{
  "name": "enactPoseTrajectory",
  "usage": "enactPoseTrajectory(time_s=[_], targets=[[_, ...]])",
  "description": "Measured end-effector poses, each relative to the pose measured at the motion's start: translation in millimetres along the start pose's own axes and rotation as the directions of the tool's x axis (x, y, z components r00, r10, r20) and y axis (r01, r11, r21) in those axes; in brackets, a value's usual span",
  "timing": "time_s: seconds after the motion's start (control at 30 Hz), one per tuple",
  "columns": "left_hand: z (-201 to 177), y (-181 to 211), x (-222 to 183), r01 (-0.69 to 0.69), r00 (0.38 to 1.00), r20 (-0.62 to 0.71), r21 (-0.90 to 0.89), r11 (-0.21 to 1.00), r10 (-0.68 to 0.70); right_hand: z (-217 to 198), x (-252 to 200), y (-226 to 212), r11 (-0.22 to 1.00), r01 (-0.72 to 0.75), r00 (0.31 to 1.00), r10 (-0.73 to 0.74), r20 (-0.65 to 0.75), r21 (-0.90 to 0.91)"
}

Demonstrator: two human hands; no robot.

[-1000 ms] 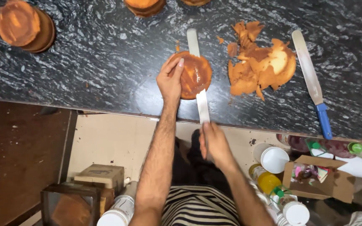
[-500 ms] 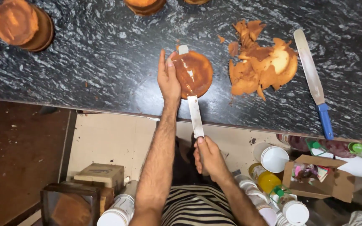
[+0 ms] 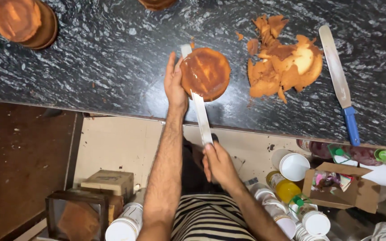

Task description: Trim the outer layer of small round cakes using a palette knife or bread knife on a marble countertop.

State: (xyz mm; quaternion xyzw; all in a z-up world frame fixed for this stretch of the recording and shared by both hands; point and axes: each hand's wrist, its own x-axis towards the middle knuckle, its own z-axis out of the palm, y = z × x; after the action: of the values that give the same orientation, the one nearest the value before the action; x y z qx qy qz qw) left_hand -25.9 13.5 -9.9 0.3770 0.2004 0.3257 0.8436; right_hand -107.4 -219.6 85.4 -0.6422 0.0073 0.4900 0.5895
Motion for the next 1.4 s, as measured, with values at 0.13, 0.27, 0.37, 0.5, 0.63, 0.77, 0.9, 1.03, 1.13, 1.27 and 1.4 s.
enactPoseTrajectory(time_s=[0.13, 0.27, 0.37, 0.5, 0.63, 0.77, 0.9, 1.03, 1.13, 1.27, 1.4], targets=[[-21.4, -12.8, 0.9, -0.008, 1.0, 0.02, -0.098, 0.995, 0.01, 8.9, 32.1, -24.2, 0.996, 0.073, 0.997, -0.073, 0.004, -0.044], [-13.8, -5.8, 0.2, -0.065, 0.996, 0.059, -0.097, 0.993, 0.071, 3.5, -1.9, -5.3, 0.978, 0.057, 0.998, -0.06, -0.008, -0.199], [-3.9, 6.5, -5.0, -0.082, 0.996, 0.011, -0.07, 0.994, 0.083, -13.0, -29.3, 28.7, 0.978, -0.006, 1.0, 0.008, 0.006, -0.207], [-0.6, 7.9, -21.8, -0.204, 0.971, 0.107, 0.837, 0.507, 0.213, -53.2, -35.4, 25.4, 0.988, -0.12, 0.991, 0.114, 0.068, 0.093], [100.8, 55.4, -67.0, -0.236, 0.965, 0.261, 0.91, -0.34, 0.03, -104.3, -42.9, -0.2, 0.838, -0.074, 0.997, 0.08, 0.013, 0.54], [139.1, 21.2, -75.7, -0.625, 0.775, 0.597, 0.771, -0.117, -0.208, -138.1, -53.0, -5.1, 0.591, 0.014, 0.97, -0.204, 0.133, 0.806], [119.1, -2.0, -47.9, -0.728, 0.681, 0.728, 0.662, -0.178, -0.077, -144.2, -51.2, -14.6, 0.605, 0.107, 0.966, -0.251, 0.061, 0.789], [115.4, 27.7, -66.0, -0.591, 0.807, 0.572, 0.784, -0.189, -0.148, -124.5, -41.0, -25.8, 0.911, 0.191, 0.97, -0.118, -0.214, 0.364], [96.2, 31.1, -92.2, -0.845, 0.265, 0.701, 0.499, 0.191, -0.662, -107.7, -37.3, -37.2, 0.89, 0.303, 0.813, -0.428, -0.394, -0.341], [97.9, 75.5, -68.5, -0.646, 0.759, 0.617, 0.754, -0.119, -0.208, -92.0, -36.8, -33.9, 0.432, 0.207, 0.659, -0.724, -0.202, -0.878], [116.2, 90.5, -44.1, -0.347, 0.93, 0.28, 0.881, -0.321, -0.238, -75.5, -2.5, -34.8, 0.198, 0.081, 0.704, -0.705, -0.085, -0.977]])
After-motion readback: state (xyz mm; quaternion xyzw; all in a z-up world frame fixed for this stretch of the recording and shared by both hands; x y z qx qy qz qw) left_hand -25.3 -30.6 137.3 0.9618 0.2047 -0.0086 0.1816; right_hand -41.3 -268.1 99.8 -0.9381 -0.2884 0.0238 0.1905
